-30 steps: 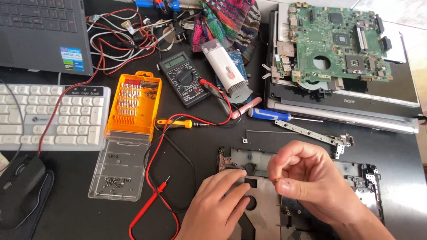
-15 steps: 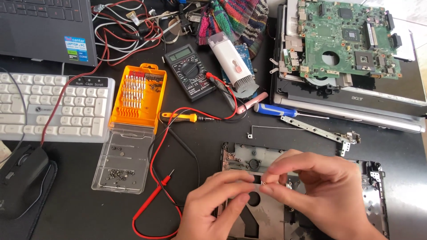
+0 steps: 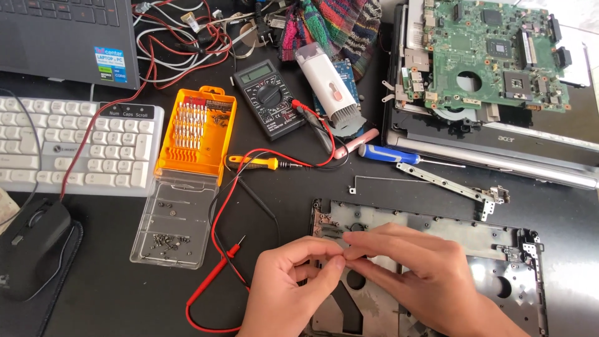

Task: Disassembling a laptop to remove the motherboard using a screwdriver and manual manipulation.

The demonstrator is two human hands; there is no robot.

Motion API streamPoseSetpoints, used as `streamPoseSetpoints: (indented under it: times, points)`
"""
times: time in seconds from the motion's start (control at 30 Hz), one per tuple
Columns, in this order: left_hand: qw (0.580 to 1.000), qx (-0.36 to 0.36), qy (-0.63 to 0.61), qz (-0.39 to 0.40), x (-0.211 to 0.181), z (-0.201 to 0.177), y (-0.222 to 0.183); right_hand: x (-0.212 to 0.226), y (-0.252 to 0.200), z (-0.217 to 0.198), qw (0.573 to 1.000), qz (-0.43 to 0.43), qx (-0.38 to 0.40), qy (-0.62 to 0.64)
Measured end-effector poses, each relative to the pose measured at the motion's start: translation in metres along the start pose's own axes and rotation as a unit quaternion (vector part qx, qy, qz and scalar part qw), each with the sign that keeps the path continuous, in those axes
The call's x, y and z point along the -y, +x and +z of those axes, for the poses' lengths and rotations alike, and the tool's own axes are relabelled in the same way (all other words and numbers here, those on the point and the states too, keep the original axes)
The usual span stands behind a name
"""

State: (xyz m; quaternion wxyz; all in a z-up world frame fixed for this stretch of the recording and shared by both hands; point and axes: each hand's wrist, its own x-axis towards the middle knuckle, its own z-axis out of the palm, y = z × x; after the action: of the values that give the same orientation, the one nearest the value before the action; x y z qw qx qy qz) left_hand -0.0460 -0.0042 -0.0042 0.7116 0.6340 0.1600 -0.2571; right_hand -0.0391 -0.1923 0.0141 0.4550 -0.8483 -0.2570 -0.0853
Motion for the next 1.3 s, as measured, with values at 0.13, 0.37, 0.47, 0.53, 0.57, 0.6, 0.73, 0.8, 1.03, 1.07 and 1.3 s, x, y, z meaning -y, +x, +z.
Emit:
streamPoseSetpoints:
  times: [0.13,0.37,0.47,0.53,0.57,0.6,0.73,0.8,1.03,1.07,1.3]
  points:
    - [0.99,-0.006,0.009,0.143,0.01,0.0,0.002,-0.001,0.002,-0.002,0.999,0.047,0.013,-0.006]
    - [0.935,-0.03,0.107,0.336,0.017,0.002,0.006,-0.003,0.006,0.0,0.992,0.107,0.061,0.008]
    - [0.92,-0.06,0.122,0.367,0.02,0.003,0.007,-0.005,0.004,0.003,0.995,0.081,0.053,-0.008]
    - [0.919,-0.07,0.12,0.37,0.021,0.004,0.007,-0.005,0.004,0.005,0.996,0.077,0.051,-0.01]
    - [0.916,-0.079,0.118,0.375,0.021,0.005,0.007,-0.005,0.005,0.005,0.996,0.072,0.047,-0.013]
    - [0.916,-0.081,0.118,0.375,0.021,0.005,0.007,-0.006,0.006,0.005,0.996,0.071,0.047,-0.013]
    - [0.904,-0.106,0.132,0.393,0.022,0.007,0.005,-0.005,0.01,0.006,0.997,0.055,0.047,-0.028]
    - [0.895,-0.12,0.142,0.405,0.021,0.01,0.004,-0.005,0.01,0.009,0.998,0.042,0.041,-0.035]
    - [0.88,-0.123,0.149,0.435,0.028,0.015,0.002,-0.005,0.021,0.014,0.997,0.045,-0.005,-0.064]
    - [0.875,-0.12,0.162,0.439,0.03,0.015,0.001,-0.006,0.023,0.013,0.996,0.063,0.014,-0.06]
    - [0.814,-0.124,0.351,0.445,0.048,0.0,0.009,-0.045,0.061,0.009,0.983,0.129,0.105,-0.083]
